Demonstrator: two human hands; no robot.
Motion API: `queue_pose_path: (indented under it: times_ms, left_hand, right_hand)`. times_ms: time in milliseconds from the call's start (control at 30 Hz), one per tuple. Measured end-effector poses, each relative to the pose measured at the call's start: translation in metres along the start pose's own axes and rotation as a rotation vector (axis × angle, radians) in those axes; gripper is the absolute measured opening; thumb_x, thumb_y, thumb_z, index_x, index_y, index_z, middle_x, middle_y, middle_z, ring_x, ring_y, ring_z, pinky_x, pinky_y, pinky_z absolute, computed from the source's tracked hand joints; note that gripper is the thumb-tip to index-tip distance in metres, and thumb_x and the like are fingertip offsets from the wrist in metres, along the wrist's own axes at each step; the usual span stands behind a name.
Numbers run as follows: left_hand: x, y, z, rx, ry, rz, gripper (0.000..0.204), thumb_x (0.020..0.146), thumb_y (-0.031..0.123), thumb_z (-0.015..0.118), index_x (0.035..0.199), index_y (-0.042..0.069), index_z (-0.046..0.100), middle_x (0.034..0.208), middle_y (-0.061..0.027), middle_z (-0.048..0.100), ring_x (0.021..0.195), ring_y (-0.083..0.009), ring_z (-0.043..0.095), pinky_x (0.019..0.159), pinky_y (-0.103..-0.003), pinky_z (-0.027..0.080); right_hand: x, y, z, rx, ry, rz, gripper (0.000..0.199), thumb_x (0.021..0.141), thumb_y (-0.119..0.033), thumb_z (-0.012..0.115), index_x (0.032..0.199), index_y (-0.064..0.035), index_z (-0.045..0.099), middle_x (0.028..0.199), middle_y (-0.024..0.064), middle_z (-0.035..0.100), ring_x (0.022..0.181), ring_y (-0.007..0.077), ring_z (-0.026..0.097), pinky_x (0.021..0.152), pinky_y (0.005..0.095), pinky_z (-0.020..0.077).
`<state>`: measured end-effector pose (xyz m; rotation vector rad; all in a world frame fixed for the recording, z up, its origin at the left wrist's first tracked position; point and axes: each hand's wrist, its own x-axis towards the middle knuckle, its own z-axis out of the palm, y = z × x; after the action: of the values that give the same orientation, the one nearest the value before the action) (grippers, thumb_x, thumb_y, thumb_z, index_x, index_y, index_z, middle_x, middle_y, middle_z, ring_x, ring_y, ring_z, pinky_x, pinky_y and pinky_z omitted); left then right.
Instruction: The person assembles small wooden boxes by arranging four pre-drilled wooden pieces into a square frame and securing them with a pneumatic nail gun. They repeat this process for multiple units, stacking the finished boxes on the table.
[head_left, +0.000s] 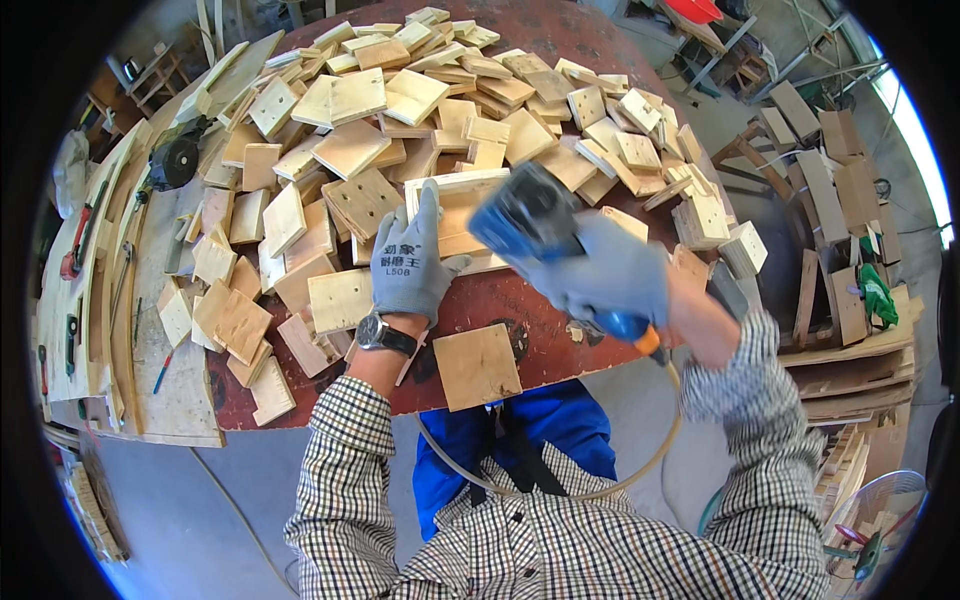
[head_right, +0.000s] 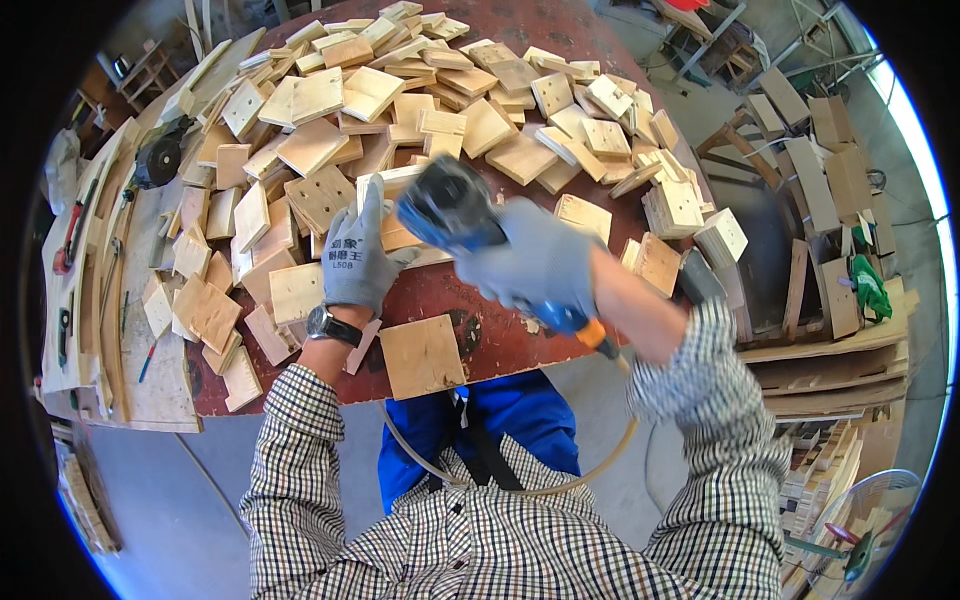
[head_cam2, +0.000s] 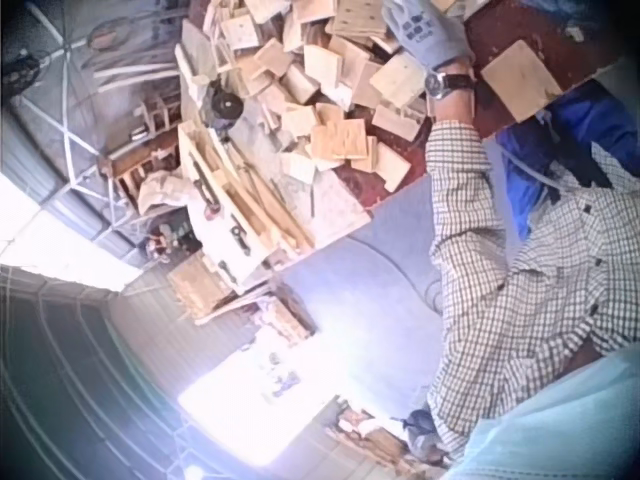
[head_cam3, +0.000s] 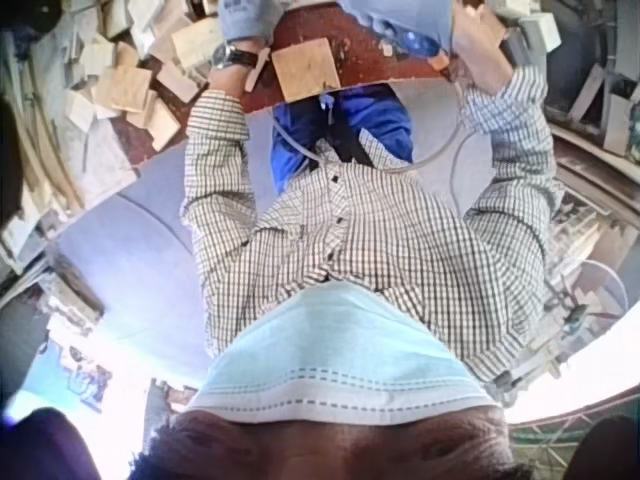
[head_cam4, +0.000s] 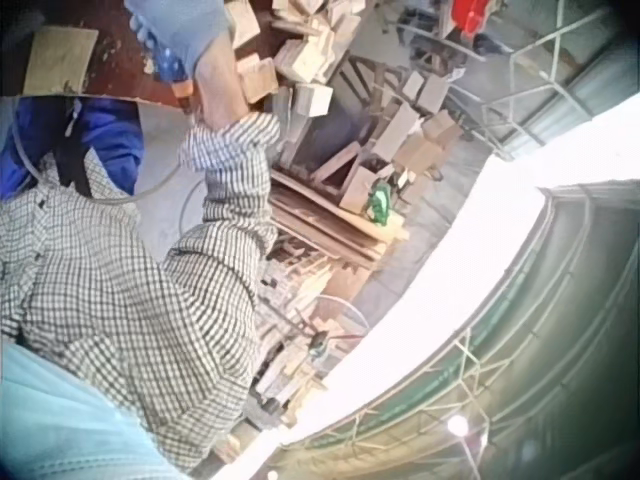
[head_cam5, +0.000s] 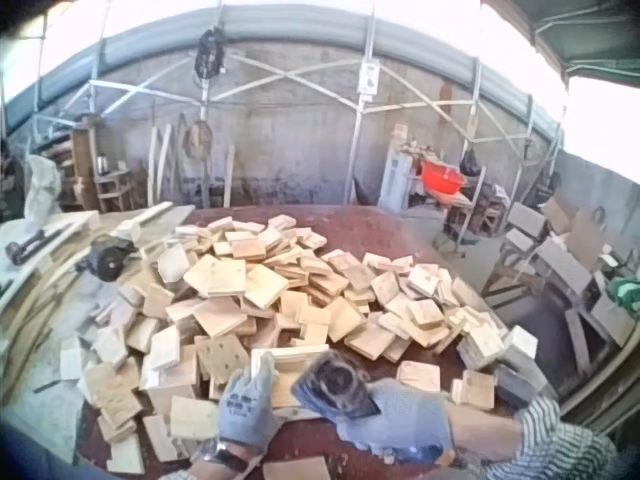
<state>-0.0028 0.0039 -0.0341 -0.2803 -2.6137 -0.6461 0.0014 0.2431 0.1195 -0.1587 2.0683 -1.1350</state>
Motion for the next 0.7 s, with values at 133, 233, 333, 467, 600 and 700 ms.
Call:
queue_pose_path:
  times_ms: [133,233,333,467,600,700]
  left_hand:
    - [0.0,-0.001,0.007,0.051,0.004,0.121,0.077,0.078,0.032,0.09,0.145,0.01,0.06,0.132,-0.0115,0.07,0.12,-0.0382,0.063,0.11,-0.048,0.046]
    - [-0.001,-0.001,0.0,0.075,-0.019,0.159,0.047,0.083,0.038,0.084,0.121,0.012,0.075,0.129,-0.0076,0.069,0.123,-0.034,0.062,0.113,-0.047,0.044]
    - [0.0,-0.002,0.003,0.098,-0.002,0.172,0.05,0.081,0.037,0.085,0.123,0.012,0.074,0.129,-0.0072,0.069,0.122,-0.0333,0.062,0.113,-0.047,0.044]
    - [-0.002,-0.006,0.005,0.123,-0.036,0.178,0.049,0.082,0.038,0.084,0.123,0.011,0.074,0.13,-0.0072,0.069,0.122,-0.0326,0.063,0.112,-0.047,0.045]
    - [-0.001,-0.009,0.008,0.123,-0.028,0.19,0.05,0.084,0.039,0.082,0.125,0.011,0.073,0.131,-0.0076,0.068,0.122,-0.0323,0.063,0.112,-0.048,0.045]
    - [0.001,-0.007,0.01,0.126,-0.036,0.188,0.049,0.086,0.04,0.081,0.125,0.011,0.071,0.13,-0.0082,0.068,0.121,-0.0323,0.063,0.111,-0.047,0.045]
  right_hand:
    - [-0.057,0.059,0.029,-0.461,0.32,-0.242,0.06,0.09,-0.029,0.075,0.144,-0.0081,0.059,0.118,0.0182,0.078,0.109,0.0374,0.075,0.096,0.046,0.0578]
    - [-0.051,0.118,0.059,-0.919,0.453,-0.251,0.078,0.091,-0.033,0.075,0.157,-0.0058,0.045,0.112,0.0163,0.073,0.095,0.0319,0.074,0.084,0.045,0.0564]
    - [-0.034,0.147,0.071,-1.199,0.558,-0.279,0.081,0.092,-0.035,0.074,0.157,0.0027,0.043,0.099,0.0088,0.067,0.079,0.0249,0.07,0.078,0.0401,0.0531]
    - [-0.013,0.157,0.069,-1.343,0.721,-0.054,0.068,0.097,-0.029,0.065,0.156,-0.0009,0.047,0.095,0.0042,0.067,0.081,0.0203,0.071,0.071,0.041,0.0535]
    - [0.004,0.18,0.064,-1.304,0.749,0.02,0.071,0.096,-0.032,0.067,0.156,-0.0011,0.047,0.095,0.0041,0.066,0.078,0.0202,0.069,0.07,0.0404,0.0521]
    - [0.005,0.185,0.061,-1.285,0.765,0.042,0.076,0.095,-0.036,0.069,0.157,-0.0011,0.045,0.099,0.0052,0.065,0.079,0.0209,0.068,0.072,0.0414,0.0514]
